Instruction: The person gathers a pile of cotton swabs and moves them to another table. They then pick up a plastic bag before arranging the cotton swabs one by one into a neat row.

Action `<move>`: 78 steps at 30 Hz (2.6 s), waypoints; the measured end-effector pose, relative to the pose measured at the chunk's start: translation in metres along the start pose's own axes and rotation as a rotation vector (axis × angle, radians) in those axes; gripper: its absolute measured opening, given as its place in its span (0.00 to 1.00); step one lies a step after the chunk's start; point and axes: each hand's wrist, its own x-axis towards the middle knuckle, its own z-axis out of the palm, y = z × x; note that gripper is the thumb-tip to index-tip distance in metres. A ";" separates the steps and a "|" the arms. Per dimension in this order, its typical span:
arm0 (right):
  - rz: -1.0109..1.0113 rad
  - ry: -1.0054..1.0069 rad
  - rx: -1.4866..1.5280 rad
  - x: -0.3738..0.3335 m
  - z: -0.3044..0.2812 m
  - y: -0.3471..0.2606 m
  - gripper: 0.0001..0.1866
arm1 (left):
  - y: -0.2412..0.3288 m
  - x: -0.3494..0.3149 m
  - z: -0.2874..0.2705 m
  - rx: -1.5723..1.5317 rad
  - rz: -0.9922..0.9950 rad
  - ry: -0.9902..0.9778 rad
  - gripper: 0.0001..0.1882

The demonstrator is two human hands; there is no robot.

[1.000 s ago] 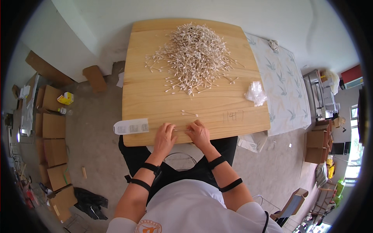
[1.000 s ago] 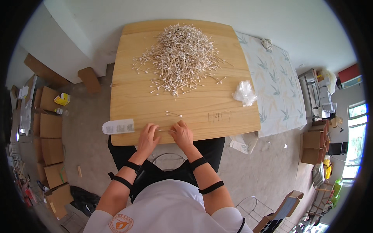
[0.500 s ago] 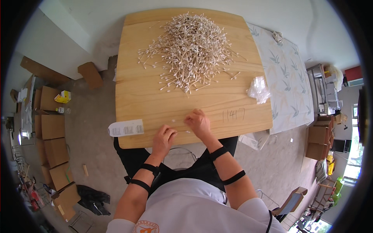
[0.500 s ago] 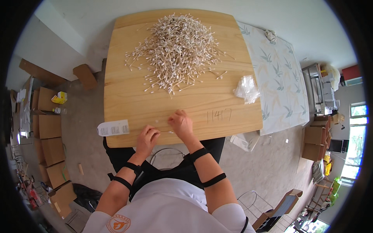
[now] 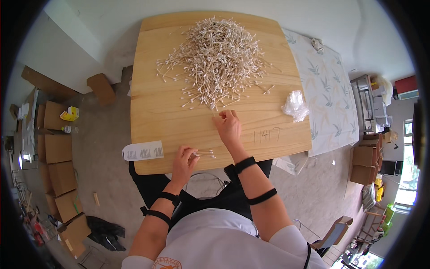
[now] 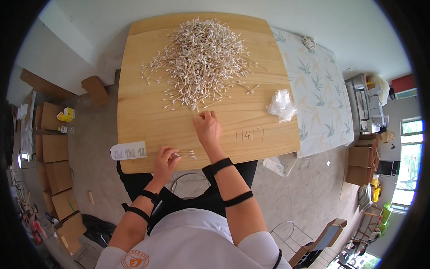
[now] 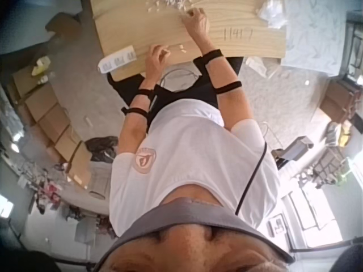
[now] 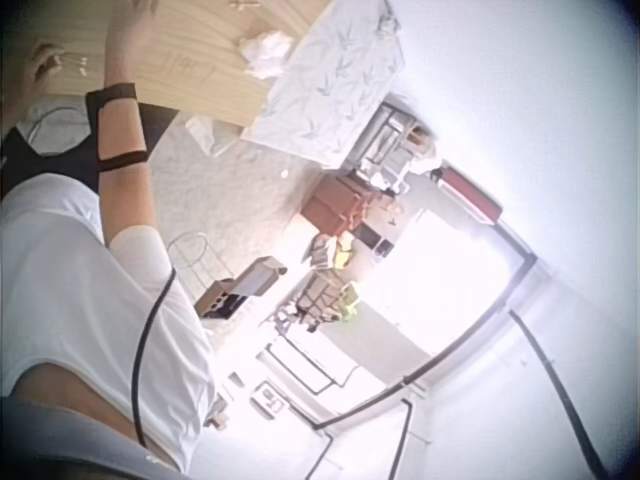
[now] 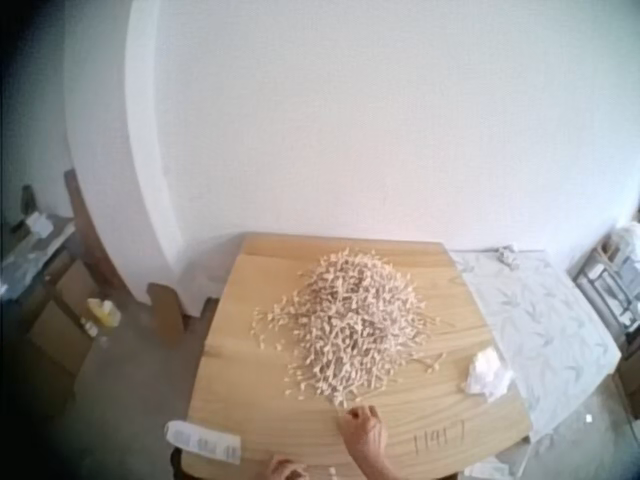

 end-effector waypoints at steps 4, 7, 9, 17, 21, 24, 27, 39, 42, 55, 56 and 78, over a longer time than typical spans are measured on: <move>-0.034 -0.029 -0.150 0.001 0.010 0.007 0.08 | -0.002 0.001 0.000 0.006 0.031 -0.003 0.12; -0.049 -0.074 -0.167 -0.019 0.002 0.021 0.08 | -0.004 0.001 -0.003 0.041 0.042 -0.007 0.13; -0.048 -0.100 -0.195 -0.030 -0.016 0.031 0.07 | -0.007 0.001 -0.002 0.025 0.028 -0.010 0.13; -0.069 -0.082 -0.074 -0.033 -0.046 0.039 0.12 | -0.011 0.001 -0.002 0.003 -0.001 -0.016 0.13; -0.180 -0.019 -0.105 -0.033 -0.026 0.030 0.11 | -0.007 0.003 0.000 0.009 0.018 -0.018 0.13; -0.170 -0.145 -0.165 -0.031 -0.021 0.031 0.08 | -0.005 0.005 0.000 0.018 0.029 -0.023 0.13; -0.241 -0.131 -0.249 -0.034 -0.031 0.046 0.05 | -0.007 0.003 0.000 0.025 0.027 -0.025 0.13; -0.167 0.079 -0.538 -0.021 -0.110 0.105 0.03 | -0.006 0.000 0.002 0.091 0.070 -0.006 0.14; -0.329 -0.097 -0.425 -0.021 -0.100 0.095 0.03 | -0.008 -0.001 0.004 0.115 0.068 0.006 0.14; -0.403 -0.035 -0.246 0.029 -0.045 0.035 0.10 | -0.008 -0.001 0.005 0.109 0.089 0.033 0.14; -0.392 -0.022 -0.230 0.037 -0.036 0.032 0.10 | -0.010 -0.002 0.004 0.116 0.080 0.039 0.14; -0.145 -0.042 -0.162 0.021 0.006 0.004 0.04 | -0.007 -0.001 0.001 0.128 0.057 0.030 0.22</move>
